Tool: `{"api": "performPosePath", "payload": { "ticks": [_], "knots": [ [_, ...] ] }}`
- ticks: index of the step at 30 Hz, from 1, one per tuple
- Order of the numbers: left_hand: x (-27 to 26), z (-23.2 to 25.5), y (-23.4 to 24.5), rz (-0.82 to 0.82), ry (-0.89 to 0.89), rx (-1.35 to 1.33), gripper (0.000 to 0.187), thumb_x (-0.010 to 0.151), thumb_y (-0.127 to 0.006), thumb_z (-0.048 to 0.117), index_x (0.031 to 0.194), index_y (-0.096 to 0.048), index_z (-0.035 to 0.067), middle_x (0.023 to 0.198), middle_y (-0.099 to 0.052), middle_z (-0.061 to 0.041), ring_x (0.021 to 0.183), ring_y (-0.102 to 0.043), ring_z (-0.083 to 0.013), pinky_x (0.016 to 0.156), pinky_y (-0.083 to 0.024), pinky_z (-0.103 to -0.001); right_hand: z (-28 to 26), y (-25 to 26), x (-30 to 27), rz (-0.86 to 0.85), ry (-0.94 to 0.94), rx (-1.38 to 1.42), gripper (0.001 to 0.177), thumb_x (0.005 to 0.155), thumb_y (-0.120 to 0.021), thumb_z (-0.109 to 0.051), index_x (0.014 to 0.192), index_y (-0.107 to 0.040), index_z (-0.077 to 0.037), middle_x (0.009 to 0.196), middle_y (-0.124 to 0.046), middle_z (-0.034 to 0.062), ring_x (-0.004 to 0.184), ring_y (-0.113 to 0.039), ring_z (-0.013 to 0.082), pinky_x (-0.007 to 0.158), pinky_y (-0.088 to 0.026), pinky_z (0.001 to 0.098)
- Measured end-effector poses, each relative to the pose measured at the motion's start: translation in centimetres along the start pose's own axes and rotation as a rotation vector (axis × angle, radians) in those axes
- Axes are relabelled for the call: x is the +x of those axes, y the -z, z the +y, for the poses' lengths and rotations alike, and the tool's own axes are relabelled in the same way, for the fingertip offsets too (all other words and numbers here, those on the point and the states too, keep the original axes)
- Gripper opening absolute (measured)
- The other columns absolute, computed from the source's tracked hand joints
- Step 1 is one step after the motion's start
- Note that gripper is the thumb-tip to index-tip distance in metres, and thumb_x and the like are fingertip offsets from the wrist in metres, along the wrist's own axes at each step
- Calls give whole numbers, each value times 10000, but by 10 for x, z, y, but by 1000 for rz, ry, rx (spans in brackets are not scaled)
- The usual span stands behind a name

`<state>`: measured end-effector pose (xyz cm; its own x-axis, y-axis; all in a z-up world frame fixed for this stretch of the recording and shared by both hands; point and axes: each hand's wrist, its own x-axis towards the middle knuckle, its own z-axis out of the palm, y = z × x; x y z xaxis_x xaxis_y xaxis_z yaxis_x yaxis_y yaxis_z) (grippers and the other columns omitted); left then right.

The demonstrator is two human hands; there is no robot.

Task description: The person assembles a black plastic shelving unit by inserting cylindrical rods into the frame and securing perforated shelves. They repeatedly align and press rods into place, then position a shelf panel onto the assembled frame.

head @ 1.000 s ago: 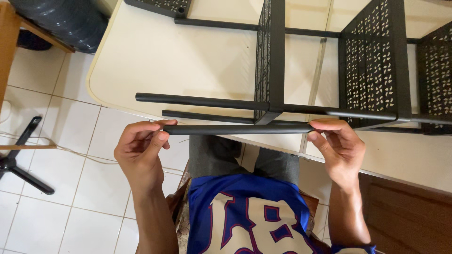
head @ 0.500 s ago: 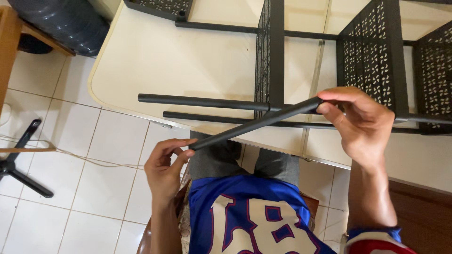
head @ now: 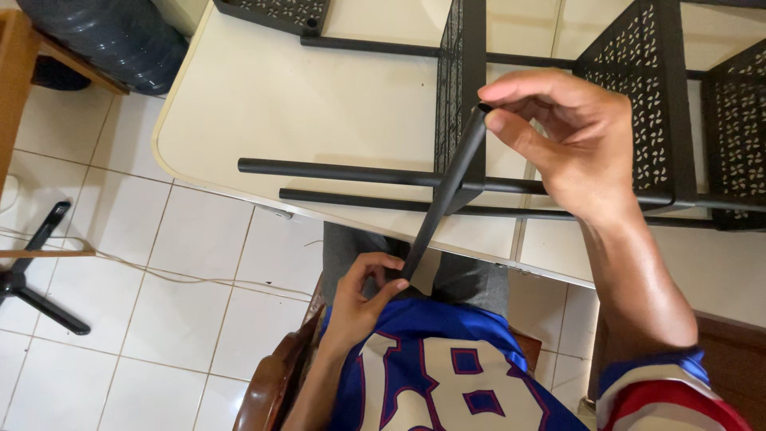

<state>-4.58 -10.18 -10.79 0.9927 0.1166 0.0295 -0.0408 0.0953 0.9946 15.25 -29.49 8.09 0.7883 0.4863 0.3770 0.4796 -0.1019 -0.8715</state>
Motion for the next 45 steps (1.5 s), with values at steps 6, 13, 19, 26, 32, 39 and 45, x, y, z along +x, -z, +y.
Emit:
{"api": "performPosePath", "payload": {
  "ticks": [6,13,19,26,32,39,45],
  "knots": [
    [1,-17,-17,-78,13,-20,278,900,-809,32,1098,-614,57,1040,-706,-43,750,-517,-87,709,-482,-249,0,-9,19,-116,-37,-12,223,1050,-722,91,1248,-651,15,1138,-710,95,1082,-706,132,987,-601,280],
    [1,-25,-24,-101,20,-68,290,889,-814,54,1060,-580,67,1081,-710,-63,762,-532,-93,716,-484,-252,2,-10,26,-164,-32,-70,189,1045,-722,90,1206,-656,15,1118,-718,100,1065,-718,144,985,-608,287],
    [2,-27,-23,-117,13,-70,295,896,-811,69,1086,-586,81,1090,-713,-64,797,-554,-101,740,-491,-260,4,-9,27,-167,-22,-72,187,1054,-720,89,1216,-657,19,1129,-714,103,1072,-717,146,1000,-611,291],
    [5,-8,-19,-151,18,-47,371,902,-803,84,1213,-601,83,987,-652,-28,845,-517,-118,773,-462,-280,2,-9,23,-135,-72,-83,218,1044,-705,77,1251,-688,11,1127,-721,99,1026,-702,131,925,-595,278],
    [18,36,10,-180,-26,69,366,923,-769,110,1266,-658,47,947,-572,-39,864,-511,-144,780,-446,-302,2,6,10,-118,14,-105,192,1093,-665,87,1273,-689,24,1150,-691,116,1042,-679,113,934,-589,247],
    [36,94,53,-94,-63,257,265,910,-773,142,1149,-739,31,920,-638,-50,809,-577,-146,716,-465,-284,5,28,-27,80,-141,-135,220,1059,-674,95,1264,-709,23,1052,-712,123,897,-672,115,750,-534,211],
    [48,127,74,-73,-184,449,280,910,-770,131,1178,-744,57,936,-653,-46,837,-614,-145,740,-494,-278,14,37,-64,120,-236,0,244,983,-674,107,1218,-690,44,1107,-713,126,1004,-704,144,872,-591,263]
  ]
}}
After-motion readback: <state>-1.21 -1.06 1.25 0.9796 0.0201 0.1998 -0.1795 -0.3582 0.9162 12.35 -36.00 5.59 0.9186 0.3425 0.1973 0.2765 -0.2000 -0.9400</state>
